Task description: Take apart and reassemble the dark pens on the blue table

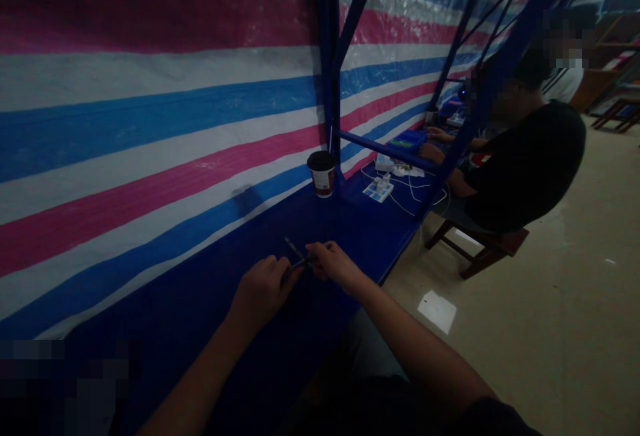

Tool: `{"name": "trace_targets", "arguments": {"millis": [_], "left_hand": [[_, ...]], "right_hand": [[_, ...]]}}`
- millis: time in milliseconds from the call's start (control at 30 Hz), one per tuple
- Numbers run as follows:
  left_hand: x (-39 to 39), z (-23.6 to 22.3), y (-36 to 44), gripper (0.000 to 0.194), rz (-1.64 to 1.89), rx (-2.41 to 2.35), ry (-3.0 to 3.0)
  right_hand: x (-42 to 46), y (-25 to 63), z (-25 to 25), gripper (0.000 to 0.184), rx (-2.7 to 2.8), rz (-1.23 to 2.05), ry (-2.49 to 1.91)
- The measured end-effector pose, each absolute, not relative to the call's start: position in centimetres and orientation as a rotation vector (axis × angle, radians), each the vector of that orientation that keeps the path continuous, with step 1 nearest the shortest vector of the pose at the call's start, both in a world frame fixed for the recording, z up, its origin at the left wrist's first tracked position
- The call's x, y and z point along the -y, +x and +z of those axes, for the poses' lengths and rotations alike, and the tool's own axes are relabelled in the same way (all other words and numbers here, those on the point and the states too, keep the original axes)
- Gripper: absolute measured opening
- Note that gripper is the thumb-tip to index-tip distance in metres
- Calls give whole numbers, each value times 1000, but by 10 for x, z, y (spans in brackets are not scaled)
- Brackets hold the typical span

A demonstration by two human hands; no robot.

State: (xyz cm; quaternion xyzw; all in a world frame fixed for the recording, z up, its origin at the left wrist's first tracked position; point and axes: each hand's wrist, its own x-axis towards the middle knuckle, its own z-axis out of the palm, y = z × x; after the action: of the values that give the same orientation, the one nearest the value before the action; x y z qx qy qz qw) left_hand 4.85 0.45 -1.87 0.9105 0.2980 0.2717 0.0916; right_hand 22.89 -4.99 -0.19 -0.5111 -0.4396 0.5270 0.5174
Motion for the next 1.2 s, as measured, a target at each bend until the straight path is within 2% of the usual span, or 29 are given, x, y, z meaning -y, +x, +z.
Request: {"name": "trace_targets", "arguments": {"millis": [100,267,367,433,500,533,633,700,733,867,967,1100,1200], "left_hand": [[-1,-16,50,34,674,-937,2567],[3,2,48,45,199,-657,2078],[-1,5,43,48,175,-602,1901],[-8,2,40,52,159,-599,1856],[-16,-2,37,49,227,-643,1864],[-20,-4,35,44,299,-691,1885],[-30,-8,29,29,493,-829,1979],[-36,-11,25,24,533,-874,2046],[-39,-14,22,22,535,-891,2078],[-50,-24,13,20,545,-987,2184],[-58,-29,6,20,668,-1088,2208],[-66,-35,-1,22,800,-1170,2213],[-70,-41,-3,22,831,-1154,2230]], "right_hand": [[47,238,2,48,1149,1349,-1209],[53,254,24,49,1598,1294,-1194],[56,260,39,44,1855,1128,-1133],[56,263,44,30,1957,1076,-1130],[54,266,45,17,1965,1069,-1174],[53,267,43,18,1940,1077,-1204],[43,264,32,29,1800,1100,-1260],[32,258,24,43,1679,1065,-1271],[25,255,21,44,1661,1012,-1293],[-9,247,15,40,1762,933,-1306],[-38,246,15,17,1811,998,-1200],[-62,242,6,32,1815,1032,-1149],[-66,238,-7,21,1721,962,-1210]]}}
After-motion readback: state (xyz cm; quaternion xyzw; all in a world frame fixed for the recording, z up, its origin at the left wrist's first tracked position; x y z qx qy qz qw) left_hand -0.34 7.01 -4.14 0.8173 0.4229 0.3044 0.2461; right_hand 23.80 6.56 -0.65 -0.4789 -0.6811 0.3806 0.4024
